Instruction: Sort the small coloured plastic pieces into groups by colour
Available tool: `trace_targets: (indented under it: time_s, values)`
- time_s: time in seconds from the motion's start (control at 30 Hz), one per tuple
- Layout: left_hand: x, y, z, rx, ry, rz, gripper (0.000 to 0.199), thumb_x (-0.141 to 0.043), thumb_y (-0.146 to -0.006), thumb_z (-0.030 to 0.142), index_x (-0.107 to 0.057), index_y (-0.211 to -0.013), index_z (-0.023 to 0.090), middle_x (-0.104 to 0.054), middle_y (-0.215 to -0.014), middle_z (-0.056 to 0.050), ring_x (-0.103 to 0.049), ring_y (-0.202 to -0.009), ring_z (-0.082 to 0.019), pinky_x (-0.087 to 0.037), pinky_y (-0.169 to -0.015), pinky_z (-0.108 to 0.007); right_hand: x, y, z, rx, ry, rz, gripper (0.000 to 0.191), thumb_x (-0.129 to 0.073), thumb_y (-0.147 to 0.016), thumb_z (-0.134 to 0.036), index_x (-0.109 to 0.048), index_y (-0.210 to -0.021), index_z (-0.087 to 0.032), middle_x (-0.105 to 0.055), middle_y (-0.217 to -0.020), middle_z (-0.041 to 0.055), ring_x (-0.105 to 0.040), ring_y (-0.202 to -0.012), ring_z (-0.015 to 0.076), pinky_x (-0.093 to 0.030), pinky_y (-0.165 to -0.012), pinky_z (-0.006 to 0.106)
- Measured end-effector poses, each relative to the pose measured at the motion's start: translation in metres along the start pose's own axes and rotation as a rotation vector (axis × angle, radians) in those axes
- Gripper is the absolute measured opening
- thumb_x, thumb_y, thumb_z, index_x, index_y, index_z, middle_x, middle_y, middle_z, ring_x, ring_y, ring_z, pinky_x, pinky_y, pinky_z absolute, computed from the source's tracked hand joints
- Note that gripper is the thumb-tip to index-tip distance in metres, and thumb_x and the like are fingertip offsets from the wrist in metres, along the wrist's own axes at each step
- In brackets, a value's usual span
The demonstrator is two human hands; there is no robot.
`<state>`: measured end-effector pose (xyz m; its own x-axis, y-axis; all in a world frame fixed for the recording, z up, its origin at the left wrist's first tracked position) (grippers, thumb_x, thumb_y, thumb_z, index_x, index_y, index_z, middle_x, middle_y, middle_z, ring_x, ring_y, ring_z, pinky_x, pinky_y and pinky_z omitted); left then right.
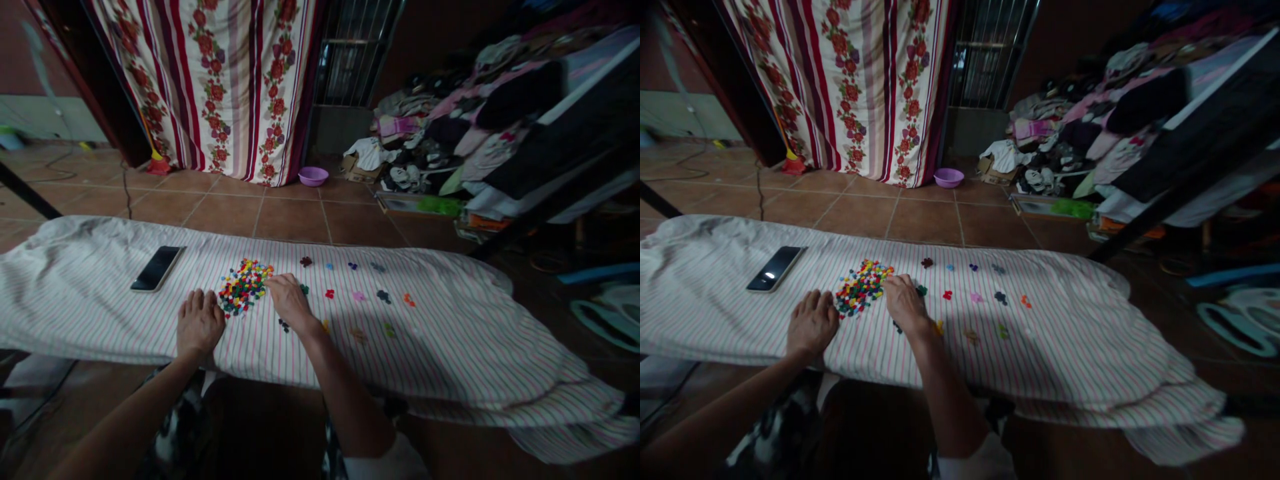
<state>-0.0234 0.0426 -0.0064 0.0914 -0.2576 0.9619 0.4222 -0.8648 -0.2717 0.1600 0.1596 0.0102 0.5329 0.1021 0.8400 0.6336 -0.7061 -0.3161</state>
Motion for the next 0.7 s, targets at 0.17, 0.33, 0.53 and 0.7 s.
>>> trace_targets:
  time_s: [0.17,0.33,0.53,0.7]
  values:
    - [-0.002,0.0,-0.001,0.009,0.007,0.015,0.047,-0.035,-0.091,0.028,-0.054,-0.13,0.01,-0.049,-0.139,-0.019,-0.04,-0.133,-0.032,-0.032,-0.109,-0.045,-0.011,-0.005,-0.013,0.036,0.045,-0.032,0.038,-0.046,-0.095,-0.014,-0.066,-0.122,-0.033,-0.063,-0.122,0.0031,-0.043,-0.121,0.0232,-0.04,-0.098,0.037]
    - [-0.003,0.0,0.0,0.017,0.005,0.025,0.046,-0.036,-0.091,0.028,-0.054,-0.129,0.01,-0.049,-0.139,-0.019,-0.04,-0.134,-0.032,-0.032,-0.108,-0.045,-0.023,-0.008,-0.023,0.056,0.089,-0.071,0.035,-0.048,-0.095,-0.019,-0.065,-0.122,-0.033,-0.06,-0.129,0.0021,-0.04,-0.121,0.0254,-0.038,-0.099,0.042]
    - [-0.002,0.0,0.0,0.006,0.03,0.031,0.046,-0.036,-0.091,0.027,-0.054,-0.129,0.009,-0.05,-0.138,-0.02,-0.04,-0.133,-0.033,-0.032,-0.108,-0.047,-0.03,-0.013,-0.023,0.029,0.058,-0.024,0.027,-0.051,-0.094,-0.024,-0.069,-0.114,-0.027,-0.063,-0.123,0.004,-0.041,-0.119,0.0262,-0.037,-0.1,0.044]
    - [-0.003,0.0,-0.001,0.005,-0.001,0.04,0.046,-0.037,-0.09,0.028,-0.054,-0.129,0.01,-0.051,-0.138,-0.019,-0.041,-0.133,-0.031,-0.032,-0.108,-0.045,-0.028,-0.015,-0.019,-0.013,0.067,0.001,0.024,-0.053,-0.092,-0.022,-0.07,-0.108,-0.027,-0.064,-0.119,0.0055,-0.042,-0.117,0.026,-0.038,-0.099,0.044]
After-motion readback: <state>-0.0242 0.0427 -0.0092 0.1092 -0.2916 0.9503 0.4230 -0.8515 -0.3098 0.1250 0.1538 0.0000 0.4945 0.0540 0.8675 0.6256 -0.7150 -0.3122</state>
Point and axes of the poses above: each hand's wrist, its own y-axis away from the middle knuckle, its own x-axis out of the back of the hand, z = x × y, the point moved 4 cm from there along -y, towards the middle knuckle
